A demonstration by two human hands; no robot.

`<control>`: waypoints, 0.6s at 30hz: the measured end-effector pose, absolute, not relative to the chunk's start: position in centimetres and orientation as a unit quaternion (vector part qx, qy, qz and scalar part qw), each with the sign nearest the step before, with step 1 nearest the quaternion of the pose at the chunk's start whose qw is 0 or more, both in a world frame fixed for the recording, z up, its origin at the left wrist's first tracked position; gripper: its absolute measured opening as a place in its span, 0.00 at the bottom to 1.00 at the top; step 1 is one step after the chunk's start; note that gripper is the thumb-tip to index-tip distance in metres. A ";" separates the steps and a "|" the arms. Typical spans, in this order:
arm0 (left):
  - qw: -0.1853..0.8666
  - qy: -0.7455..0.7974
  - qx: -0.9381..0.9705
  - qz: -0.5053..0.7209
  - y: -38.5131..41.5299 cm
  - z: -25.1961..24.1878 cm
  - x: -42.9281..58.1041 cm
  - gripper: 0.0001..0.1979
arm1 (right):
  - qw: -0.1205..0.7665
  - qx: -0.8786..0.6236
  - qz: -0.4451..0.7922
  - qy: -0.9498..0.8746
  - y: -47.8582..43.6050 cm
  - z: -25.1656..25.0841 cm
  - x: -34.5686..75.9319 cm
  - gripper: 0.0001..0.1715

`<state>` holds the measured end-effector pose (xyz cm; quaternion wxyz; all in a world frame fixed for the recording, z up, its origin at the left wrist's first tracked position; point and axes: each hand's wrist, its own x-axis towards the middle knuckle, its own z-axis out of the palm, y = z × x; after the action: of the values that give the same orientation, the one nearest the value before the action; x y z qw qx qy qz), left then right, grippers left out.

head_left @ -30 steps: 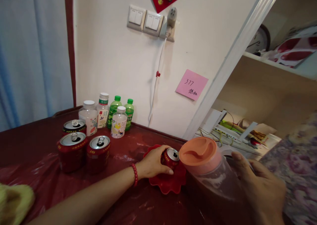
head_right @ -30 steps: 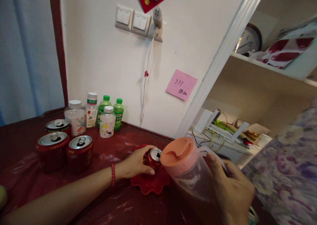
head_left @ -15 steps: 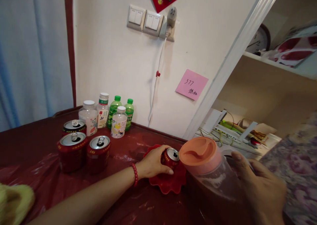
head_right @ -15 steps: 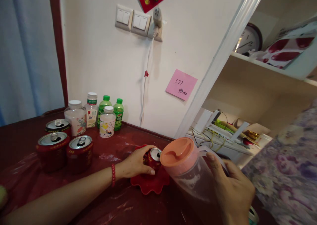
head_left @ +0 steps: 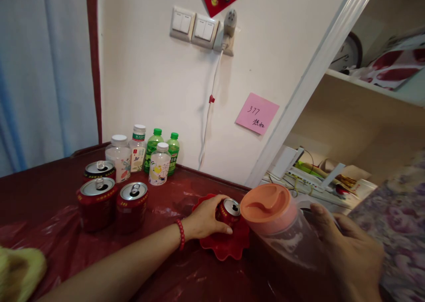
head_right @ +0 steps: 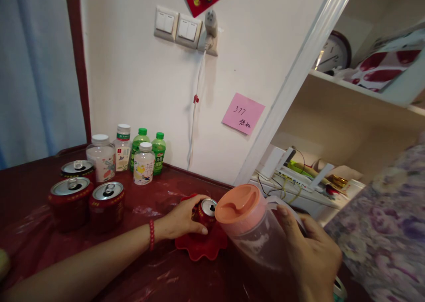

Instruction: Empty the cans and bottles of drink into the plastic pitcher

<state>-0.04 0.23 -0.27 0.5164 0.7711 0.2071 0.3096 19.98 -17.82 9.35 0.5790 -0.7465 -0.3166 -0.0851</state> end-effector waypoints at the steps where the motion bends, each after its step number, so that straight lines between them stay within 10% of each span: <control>1: 0.516 0.207 0.771 0.310 0.2 -0.3 0.0 0.40 | 0.579 -0.749 -0.085 -0.310 -17.8 9.4 20.0 0.34; 18: 0.509 0.203 0.776 0.313 0.3 -0.5 -0.1 0.40 | 0.564 -0.757 -0.103 -0.312 -17.8 9.3 20.1 0.34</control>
<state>-0.07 0.29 -0.50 0.5091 0.7756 0.2034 0.3128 20.06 -17.85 9.34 0.5643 -0.7574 -0.3120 -0.1031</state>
